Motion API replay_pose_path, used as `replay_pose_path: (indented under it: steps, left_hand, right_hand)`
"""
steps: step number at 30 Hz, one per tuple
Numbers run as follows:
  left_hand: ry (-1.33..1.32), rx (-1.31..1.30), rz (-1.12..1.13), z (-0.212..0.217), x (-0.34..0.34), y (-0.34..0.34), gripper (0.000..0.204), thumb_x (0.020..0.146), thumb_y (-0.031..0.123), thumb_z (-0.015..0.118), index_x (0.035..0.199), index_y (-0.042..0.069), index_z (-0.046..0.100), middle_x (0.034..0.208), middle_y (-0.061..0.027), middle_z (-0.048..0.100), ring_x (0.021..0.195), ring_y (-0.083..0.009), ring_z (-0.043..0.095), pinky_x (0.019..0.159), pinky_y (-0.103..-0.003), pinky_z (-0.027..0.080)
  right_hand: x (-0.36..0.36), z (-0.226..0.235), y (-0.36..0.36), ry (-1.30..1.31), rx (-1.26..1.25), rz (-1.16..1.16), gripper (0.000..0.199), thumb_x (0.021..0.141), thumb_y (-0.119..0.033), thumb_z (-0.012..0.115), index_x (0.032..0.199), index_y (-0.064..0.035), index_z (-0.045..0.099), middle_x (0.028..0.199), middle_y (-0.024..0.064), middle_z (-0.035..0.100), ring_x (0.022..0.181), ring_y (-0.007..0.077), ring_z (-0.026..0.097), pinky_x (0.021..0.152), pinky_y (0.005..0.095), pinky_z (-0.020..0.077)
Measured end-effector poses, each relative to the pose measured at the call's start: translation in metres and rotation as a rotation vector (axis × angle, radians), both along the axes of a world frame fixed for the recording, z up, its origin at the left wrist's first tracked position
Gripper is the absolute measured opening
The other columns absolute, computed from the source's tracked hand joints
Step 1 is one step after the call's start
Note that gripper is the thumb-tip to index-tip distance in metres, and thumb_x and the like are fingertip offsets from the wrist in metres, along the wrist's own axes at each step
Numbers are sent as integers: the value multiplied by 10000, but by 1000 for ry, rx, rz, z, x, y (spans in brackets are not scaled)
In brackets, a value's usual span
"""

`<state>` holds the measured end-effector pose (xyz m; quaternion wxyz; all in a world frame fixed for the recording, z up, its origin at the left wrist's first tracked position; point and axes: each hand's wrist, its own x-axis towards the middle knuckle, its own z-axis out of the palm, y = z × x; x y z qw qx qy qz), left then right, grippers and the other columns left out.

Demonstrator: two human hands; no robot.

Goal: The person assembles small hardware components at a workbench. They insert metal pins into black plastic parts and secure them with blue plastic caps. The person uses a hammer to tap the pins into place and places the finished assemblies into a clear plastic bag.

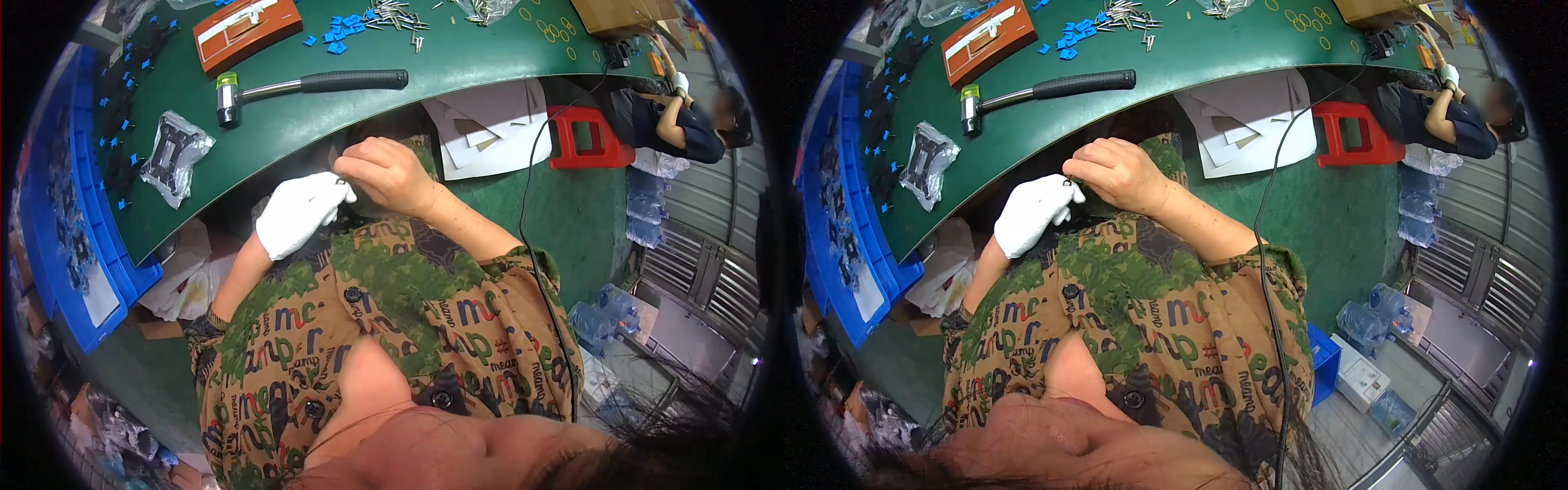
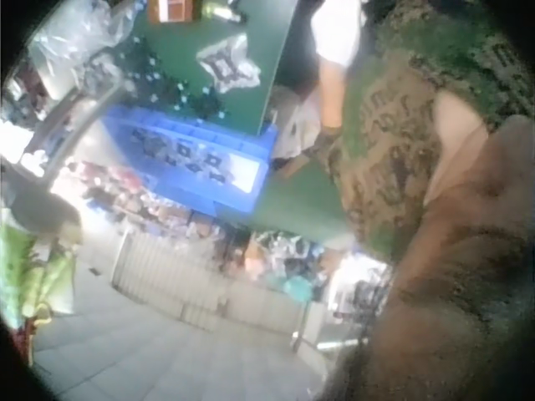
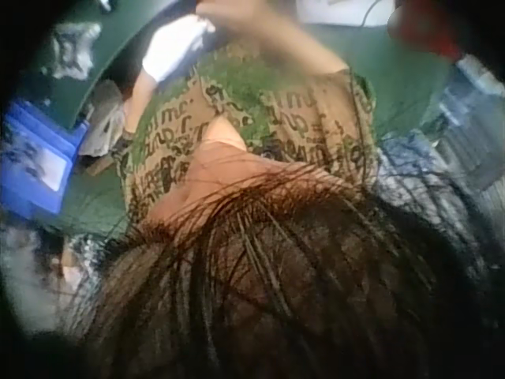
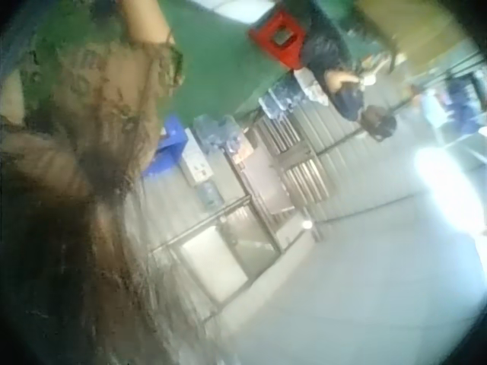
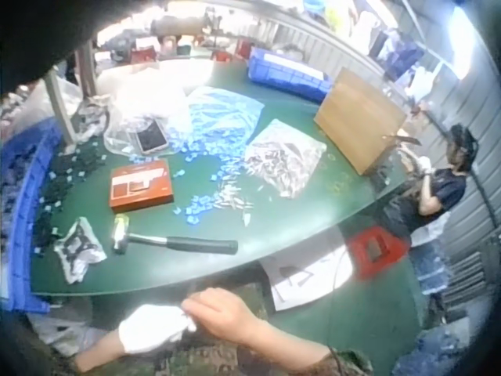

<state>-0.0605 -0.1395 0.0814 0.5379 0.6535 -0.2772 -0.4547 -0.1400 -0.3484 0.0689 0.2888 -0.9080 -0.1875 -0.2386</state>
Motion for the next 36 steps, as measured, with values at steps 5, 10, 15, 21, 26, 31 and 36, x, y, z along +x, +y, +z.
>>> replay_pose_path:
  steps: [5,10,15,21,26,31,36]
  left_hand:
    - [20,7,57,-1,-4,1,254,1016,237,604,963,24,732,706,9,579,625,-70,505,601,-246,415]
    - [52,-4,97,-4,-6,3,251,1012,233,612,955,24,737,696,10,581,615,-68,503,596,-243,413]
    - [0,-1,70,-7,-5,4,275,1026,254,581,965,42,744,683,-13,584,601,-90,511,587,-273,433]
    - [-87,-69,34,1,-4,-2,267,1020,245,604,930,30,735,650,7,552,595,-70,496,588,-250,412]
    - [-161,-66,-10,2,-3,-2,295,1030,266,586,934,28,731,704,-40,595,610,-119,536,620,-283,447]
    - [-193,-53,-31,-1,-2,0,312,1039,282,570,950,26,726,815,-108,676,653,-198,620,684,-336,517]
    - [-96,8,-17,6,-1,2,307,1041,284,574,950,36,729,809,-88,679,648,-166,619,675,-324,516]
  right_hand:
    - [5,3,-3,-10,-51,48,234,811,-67,708,1043,-92,693,927,49,669,806,233,663,678,349,537]
    - [7,4,-4,19,-61,81,259,770,-55,766,1018,-80,696,931,60,680,765,254,655,648,357,527]
    - [16,38,-16,17,-59,105,235,801,-69,759,1029,-77,703,850,63,660,723,256,653,629,365,531]
    - [83,76,-50,16,-187,-95,138,900,-128,704,1033,-93,716,888,89,654,774,317,665,669,407,542]
    - [141,57,-63,147,-314,-163,200,964,-252,647,1093,-127,733,927,99,656,848,338,678,751,459,552]
    - [168,51,-49,186,-490,-198,196,945,-293,665,1050,-177,783,970,70,681,968,297,693,828,464,527]
    - [175,43,-54,59,-752,-153,211,930,-321,677,1017,-155,771,979,35,671,1041,241,662,871,436,459]
